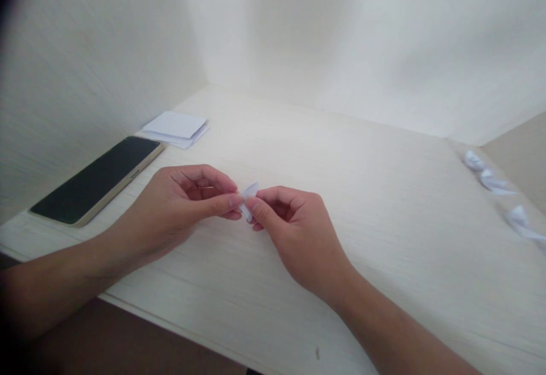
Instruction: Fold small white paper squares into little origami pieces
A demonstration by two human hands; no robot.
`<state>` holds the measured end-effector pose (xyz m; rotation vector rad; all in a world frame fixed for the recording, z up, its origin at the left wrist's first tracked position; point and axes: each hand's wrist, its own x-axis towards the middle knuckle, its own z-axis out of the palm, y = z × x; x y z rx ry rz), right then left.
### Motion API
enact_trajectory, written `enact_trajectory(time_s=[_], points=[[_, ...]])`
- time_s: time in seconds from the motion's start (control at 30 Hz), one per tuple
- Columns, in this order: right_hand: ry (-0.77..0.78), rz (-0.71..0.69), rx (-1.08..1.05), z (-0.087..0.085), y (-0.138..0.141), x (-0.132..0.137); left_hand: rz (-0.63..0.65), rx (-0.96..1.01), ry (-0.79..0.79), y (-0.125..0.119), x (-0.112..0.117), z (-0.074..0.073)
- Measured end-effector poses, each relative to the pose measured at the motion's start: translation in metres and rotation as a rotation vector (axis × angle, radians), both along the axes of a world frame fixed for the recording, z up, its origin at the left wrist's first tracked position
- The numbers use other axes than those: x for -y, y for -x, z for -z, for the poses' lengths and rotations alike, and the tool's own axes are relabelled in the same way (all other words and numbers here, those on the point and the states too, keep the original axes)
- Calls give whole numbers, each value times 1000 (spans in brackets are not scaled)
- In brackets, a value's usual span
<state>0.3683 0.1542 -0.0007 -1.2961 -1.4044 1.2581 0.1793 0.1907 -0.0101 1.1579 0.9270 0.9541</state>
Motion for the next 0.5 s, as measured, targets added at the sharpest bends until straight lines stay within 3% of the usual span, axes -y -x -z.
enact_trajectory(time_s=[0.3, 0.5], points=[[-1, -22, 7, -1, 3, 3, -26, -62, -72, -1, 3, -5], [-53, -12, 129, -3, 4, 5, -23, -98, -94, -2, 3, -7]])
